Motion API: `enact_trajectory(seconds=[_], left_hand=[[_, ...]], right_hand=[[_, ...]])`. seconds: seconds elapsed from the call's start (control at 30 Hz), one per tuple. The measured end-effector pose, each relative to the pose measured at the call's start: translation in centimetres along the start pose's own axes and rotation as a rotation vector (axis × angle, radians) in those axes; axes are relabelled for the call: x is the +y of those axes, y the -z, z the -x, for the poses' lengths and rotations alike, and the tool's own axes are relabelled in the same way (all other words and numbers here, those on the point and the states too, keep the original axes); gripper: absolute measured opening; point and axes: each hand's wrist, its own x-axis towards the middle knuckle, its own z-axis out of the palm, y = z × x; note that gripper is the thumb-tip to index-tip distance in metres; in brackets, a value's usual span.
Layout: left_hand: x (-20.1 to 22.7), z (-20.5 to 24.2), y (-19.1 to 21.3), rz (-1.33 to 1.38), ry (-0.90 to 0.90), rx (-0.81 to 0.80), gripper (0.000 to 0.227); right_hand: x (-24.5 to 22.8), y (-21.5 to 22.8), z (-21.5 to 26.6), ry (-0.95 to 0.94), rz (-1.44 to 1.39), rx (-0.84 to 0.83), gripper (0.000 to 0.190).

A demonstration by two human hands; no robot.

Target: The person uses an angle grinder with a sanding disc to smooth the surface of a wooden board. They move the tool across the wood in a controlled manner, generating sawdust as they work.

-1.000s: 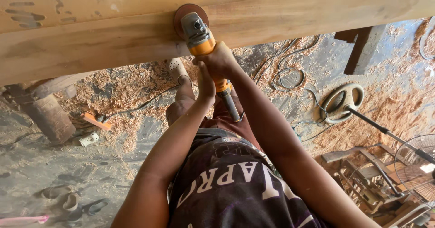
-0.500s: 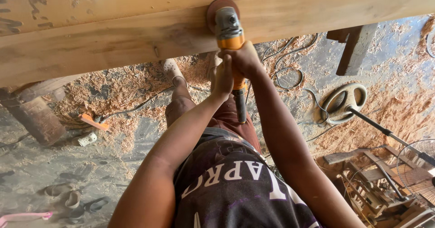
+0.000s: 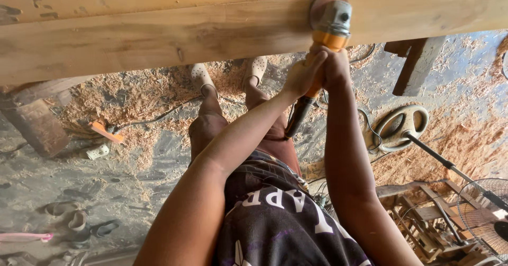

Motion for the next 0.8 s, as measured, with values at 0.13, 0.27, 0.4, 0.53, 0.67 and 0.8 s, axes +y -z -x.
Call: enact_trajectory(seconds=[0.13,0.27,0.4,0.53,0.67,0.8], left_hand=[[-2.0,0.9,4.4,0.132,0.027,0.038,0.093],[-2.3,1.0,8.9,0.308,-0.069,0.085,0.090],[-2.2,3.0,11.9,0.332,-0.029,0.158,0.085],[-2.4,4.8,14.4,0.394,-0.056,0.189,0.082],[-3.5,5.7,16.8,0.467,-0.038,0.221,0.079],[-6.1,6.5,19.5,0.447,-0.039,0.276,0.082]], right_hand=[[0.7,-5.7,-1.2,-0.039,0.161,-0.043,0.016],[0.8,-11.2,-1.6,-0.045,0.179,-0.082,0.016],[1.2,-14.6,-1.0,-0.047,0.239,-0.087,0.015],[2.2,-17.0,-0.4,-0.050,0.293,-0.112,0.015],[3.5,-20.0,-0.4,-0.066,0.376,-0.116,0.017],[4.5,-23.6,0.4,-0.045,0.456,-0.161,0.019]])
